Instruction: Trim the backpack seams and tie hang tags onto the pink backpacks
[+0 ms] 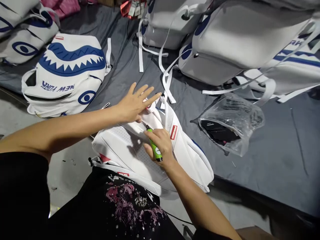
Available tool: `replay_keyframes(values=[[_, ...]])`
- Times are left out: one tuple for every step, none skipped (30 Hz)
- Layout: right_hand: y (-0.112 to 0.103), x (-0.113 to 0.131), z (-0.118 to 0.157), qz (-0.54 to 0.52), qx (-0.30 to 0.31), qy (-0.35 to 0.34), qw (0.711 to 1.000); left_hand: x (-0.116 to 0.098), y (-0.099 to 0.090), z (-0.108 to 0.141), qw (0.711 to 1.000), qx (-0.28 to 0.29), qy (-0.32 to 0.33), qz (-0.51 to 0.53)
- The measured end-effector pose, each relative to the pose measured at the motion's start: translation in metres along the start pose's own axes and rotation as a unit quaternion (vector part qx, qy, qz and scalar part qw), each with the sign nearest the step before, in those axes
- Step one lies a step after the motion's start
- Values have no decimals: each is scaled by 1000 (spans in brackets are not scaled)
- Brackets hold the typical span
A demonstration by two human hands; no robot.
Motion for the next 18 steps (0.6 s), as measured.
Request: replay_keyframes(values=[[1,-4,1,-18,0,5,1000,-5,2,1,999,-12,30,-12],[2,-10,2,-37,-9,21,999,-9,5,1,998,-19,55,-23],[2,-17,3,-56,-26,49,997,-13,7,0,997,-20,71,-30],[3,-24,5,-70,-42,86,993,-16,11,-3,997,-15,75,-32],[4,-31,7,-76,-54,124,988,-17,15,-7,997,-3,69,-31],[5,-36,8,-73,-58,154,984,-17,18,-12,998,9,58,-28],[5,-39,8,-66,-52,167,982,-16,21,-16,999,18,46,-24],[4,-40,5,-57,-35,163,984,-16,23,-19,999,21,38,-21],[1,-40,2,-47,-11,146,988,-16,25,-21,999,19,34,-20],[-2,-39,-2,-40,17,126,991,-16,25,-22,999,14,35,-20],[-6,-39,-6,-37,45,111,992,-16,26,-22,999,8,37,-20],[-11,-40,-9,-41,75,107,991,-16,26,-21,999,3,39,-20],[-15,-42,-12,-51,103,112,987,-16,26,-20,999,-1,40,-18],[-19,-45,-15,-65,131,124,981,-16,26,-19,999,-4,40,-14],[-21,-48,-19,-82,154,137,975,-16,25,-17,999,-7,39,-7],[-23,-49,-22,-99,171,149,969,-15,24,-16,999,-9,35,1],[-24,-50,-27,-113,186,159,963,-15,23,-16,1000,-9,27,11],[-23,-49,-31,-118,202,167,958,-14,22,-15,1000,-6,16,22]])
Point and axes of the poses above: each hand's wrist, its own z-axis away from the middle knuckle, its own y-axis out of the palm, x = y × z, the point moved 6 cm from there along -z, towards the middle knuckle, and after that the axes turned 12 degrees about x, right-handed, at the moved point
